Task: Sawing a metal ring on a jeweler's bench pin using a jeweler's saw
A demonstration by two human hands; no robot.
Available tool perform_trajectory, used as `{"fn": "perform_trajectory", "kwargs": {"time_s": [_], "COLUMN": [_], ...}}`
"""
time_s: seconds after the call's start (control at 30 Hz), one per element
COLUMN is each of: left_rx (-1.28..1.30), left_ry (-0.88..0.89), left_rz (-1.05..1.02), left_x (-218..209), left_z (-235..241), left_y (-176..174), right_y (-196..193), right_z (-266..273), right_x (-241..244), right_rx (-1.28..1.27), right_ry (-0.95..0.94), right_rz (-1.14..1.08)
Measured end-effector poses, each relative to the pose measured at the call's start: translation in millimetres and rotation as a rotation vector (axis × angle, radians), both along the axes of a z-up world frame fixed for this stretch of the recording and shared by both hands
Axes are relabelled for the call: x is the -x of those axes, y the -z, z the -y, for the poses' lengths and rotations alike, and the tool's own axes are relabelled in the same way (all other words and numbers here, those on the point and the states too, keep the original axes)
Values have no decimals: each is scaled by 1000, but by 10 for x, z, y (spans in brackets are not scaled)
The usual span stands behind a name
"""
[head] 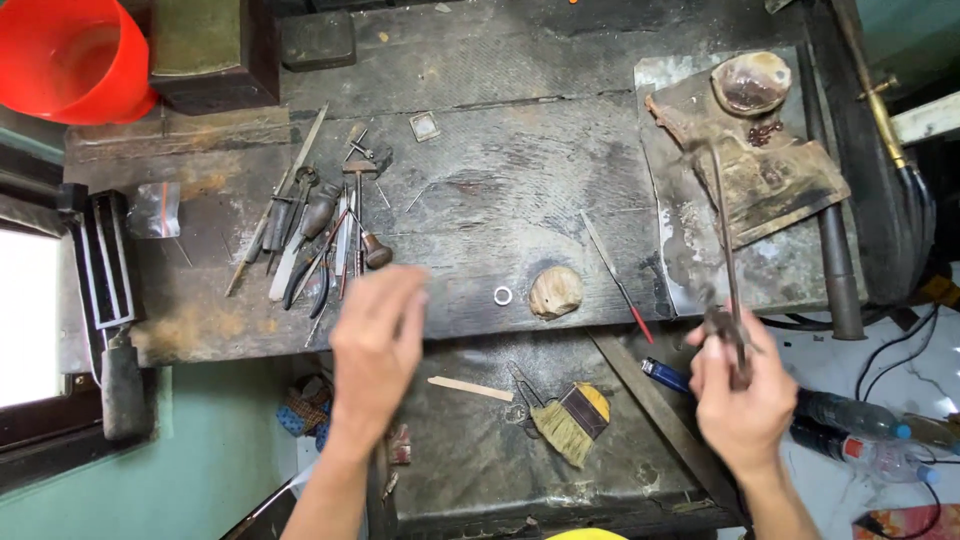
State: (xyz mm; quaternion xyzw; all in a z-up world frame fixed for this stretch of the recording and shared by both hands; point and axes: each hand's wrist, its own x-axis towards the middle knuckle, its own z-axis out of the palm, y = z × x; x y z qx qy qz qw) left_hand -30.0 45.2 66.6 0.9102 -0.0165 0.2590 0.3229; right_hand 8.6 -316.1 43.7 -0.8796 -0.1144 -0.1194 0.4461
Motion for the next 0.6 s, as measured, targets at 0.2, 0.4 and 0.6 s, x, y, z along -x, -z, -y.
{"fn": "perform_trajectory", "kwargs": {"time_s": [0.2, 0.4, 0.6], "left_rx": [-117, -180, -227], "left_ry": [-315, -419, -467], "left_rz": [-147, -129, -180], "left_x": [16, 51, -124], "left_z": [-549, -820, -957], "left_y": [25, 29, -90], "right_y": [259, 338, 304], "right_z": [-52, -181, -225], "right_x": [487, 661, 694], "right_rx": [-434, -597, -587], "right_ry": [-55, 20, -2], "right_rz": [-246, -416, -329]}}
